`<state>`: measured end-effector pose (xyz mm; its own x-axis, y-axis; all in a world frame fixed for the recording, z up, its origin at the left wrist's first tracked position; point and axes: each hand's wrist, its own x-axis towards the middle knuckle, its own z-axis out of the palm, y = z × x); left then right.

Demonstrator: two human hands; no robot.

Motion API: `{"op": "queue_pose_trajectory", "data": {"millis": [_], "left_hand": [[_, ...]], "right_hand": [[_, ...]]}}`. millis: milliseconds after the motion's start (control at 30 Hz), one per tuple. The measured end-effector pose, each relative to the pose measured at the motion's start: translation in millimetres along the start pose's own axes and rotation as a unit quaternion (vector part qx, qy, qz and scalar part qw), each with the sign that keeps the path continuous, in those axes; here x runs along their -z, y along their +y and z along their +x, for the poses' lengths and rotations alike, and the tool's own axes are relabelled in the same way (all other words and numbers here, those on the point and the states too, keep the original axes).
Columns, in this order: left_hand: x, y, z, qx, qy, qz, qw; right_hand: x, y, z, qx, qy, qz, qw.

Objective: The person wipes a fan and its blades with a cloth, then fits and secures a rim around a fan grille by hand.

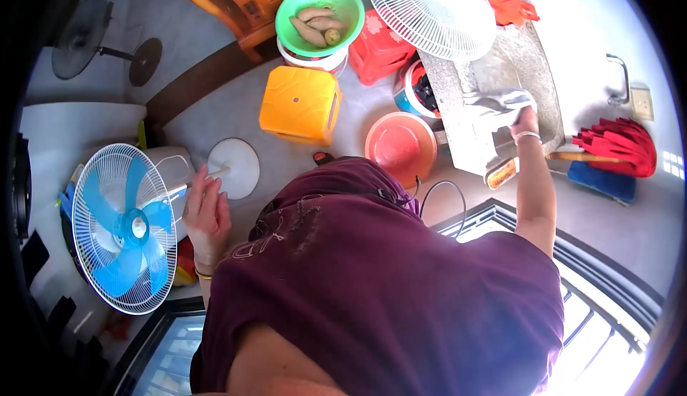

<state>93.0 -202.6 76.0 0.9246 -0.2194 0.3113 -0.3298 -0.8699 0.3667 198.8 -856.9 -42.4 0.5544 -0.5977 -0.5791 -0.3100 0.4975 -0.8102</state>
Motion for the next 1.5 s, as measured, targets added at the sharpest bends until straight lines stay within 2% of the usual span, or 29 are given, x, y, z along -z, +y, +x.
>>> {"op": "queue_pose_trajectory", "data": {"millis": [33, 100, 133, 167, 200, 233, 267, 300, 333, 367, 400, 467, 533, 567, 633, 700, 767, 833, 867, 933, 967, 1033, 1100, 1133, 1200, 1233, 1300, 1367, 1500], "left_hand": [[0.7, 0.9, -0.6, 0.008, 0.003, 0.008, 1.000], [2.1, -0.1, -5.4, 0.004, -0.002, 0.019, 1.000], [4.4, -0.5, -8.7, 0.020, 0.006, 0.032, 0.999], [6.4, -1.3, -11.7, 0.030, 0.001, 0.039, 0.999], [6.9, -2.4, -13.2, 0.037, -0.004, 0.043, 0.998], [6.4, -3.1, -15.4, 0.050, 0.006, 0.050, 0.997], [5.9, -3.5, -18.9, 0.056, 0.009, 0.049, 0.997], [6.8, -4.0, -23.6, 0.065, 0.013, 0.052, 0.996], [7.2, -3.4, -26.7, 0.091, 0.022, 0.067, 0.993], [7.8, -2.0, -30.0, 0.099, 0.010, 0.051, 0.994], [9.7, -0.7, -35.0, 0.112, -0.001, 0.038, 0.993], [10.5, -2.6, -46.3, 0.122, 0.014, 0.036, 0.992], [14.4, -1.3, -51.9, 0.162, 0.005, 0.051, 0.985], [15.8, -1.1, -55.5, 0.166, -0.020, 0.042, 0.985], [15.6, -5.1, -64.3, 0.205, -0.015, 0.055, 0.977], [16.4, -11.9, -73.2, 0.209, -0.031, 0.056, 0.976], [16.2, -15.6, -77.6, 0.220, -0.025, 0.061, 0.973], [14.0, -17.8, -80.5, 0.231, -0.023, 0.060, 0.971], [11.8, -19.8, -81.4, 0.242, -0.045, 0.058, 0.967], [6.3, -25.4, -81.5, 0.259, -0.064, 0.051, 0.962], [2.7, -28.2, -80.3, 0.249, -0.065, 0.048, 0.965], [-2.2, -34.1, -73.2, 0.241, -0.064, 0.043, 0.967], [-7.5, -38.8, -66.6, 0.201, -0.048, 0.044, 0.977], [-10.0, -44.7, -64.6, 0.198, -0.050, 0.036, 0.978], [-24.9, -55.1, -52.2, 0.141, -0.145, 0.073, 0.977], [-34.5, -56.6, -44.8, 0.112, -0.149, 0.050, 0.981], [-40.0, -61.2, -40.6, 0.134, -0.100, 0.015, 0.986], [-37.9, -54.4, -34.6, 0.130, -0.094, 0.001, 0.987], [-45.8, -48.2, -41.6, 0.145, -0.107, -0.031, 0.983]], "right_hand": [[7.1, -10.2, 10.1, 0.024, 0.027, -0.002, 0.999], [52.4, -17.6, 93.6, 0.054, -0.047, -0.012, 0.997], [31.5, -12.7, 70.5, 0.061, 0.027, 0.014, 0.998], [10.2, -4.5, 42.5, 0.017, 0.024, -0.031, 0.999], [-7.2, 8.1, 38.8, 0.014, -0.005, -0.265, 0.964], [-24.6, 20.7, 35.3, 0.026, -0.033, -0.483, 0.875], [19.9, 37.8, 126.7, 0.025, 0.103, -0.326, 0.940], [-56.6, 51.9, 34.6, 0.040, 0.159, -0.305, 0.938], [-69.5, 76.5, 41.6, 0.041, 0.065, -0.205, 0.976], [-88.6, 92.5, 55.5, -0.064, 0.011, -0.063, 0.996], [-108.5, 105.0, 62.9, -0.118, -0.065, 0.011, 0.991], [-149.2, 121.8, 60.3, -0.205, -0.098, 0.096, 0.969], [-178.4, 132.0, 68.7, -0.207, -0.101, 0.144, 0.962], [-194.9, 130.4, 50.5, -0.156, -0.091, 0.140, 0.974], [-209.4, 131.4, 83.6, -0.134, -0.107, 0.189, 0.967], [-222.4, 123.1, 92.6, -0.146, -0.054, 0.270, 0.950], [-227.3, 120.3, 90.3, -0.134, -0.042, 0.239, 0.961], [-227.2, 119.8, 86.0, -0.005, 0.005, 0.215, 0.977], [-224.6, 116.0, 86.9, -0.005, 0.001, 0.207, 0.978], [-215.5, 104.7, 86.3, 0.014, -0.092, 0.234, 0.968], [-205.3, 92.5, 93.2, 0.016, -0.093, 0.227, 0.969], [-194.7, 69.6, 118.7, 0.006, -0.303, 0.280, 0.911], [-217.6, 33.0, 78.5, 0.127, -0.363, 0.244, 0.890], [-232.6, 12.0, 36.9, 0.129, -0.403, 0.200, 0.884], [-249.6, -21.2, -2.3, 0.103, -0.458, 0.136, 0.872], [-247.7, -42.0, 3.2, 0.075, -0.473, 0.118, 0.870], [-252.5, -75.6, 71.8, 0.179, -0.492, 0.210, 0.826], [-269.7, -103.9, 43.3, 0.135, -0.540, 0.213, 0.803], [-296.6, -148.1, -15.7, 0.182, -0.465, 0.147, 0.854]]}}
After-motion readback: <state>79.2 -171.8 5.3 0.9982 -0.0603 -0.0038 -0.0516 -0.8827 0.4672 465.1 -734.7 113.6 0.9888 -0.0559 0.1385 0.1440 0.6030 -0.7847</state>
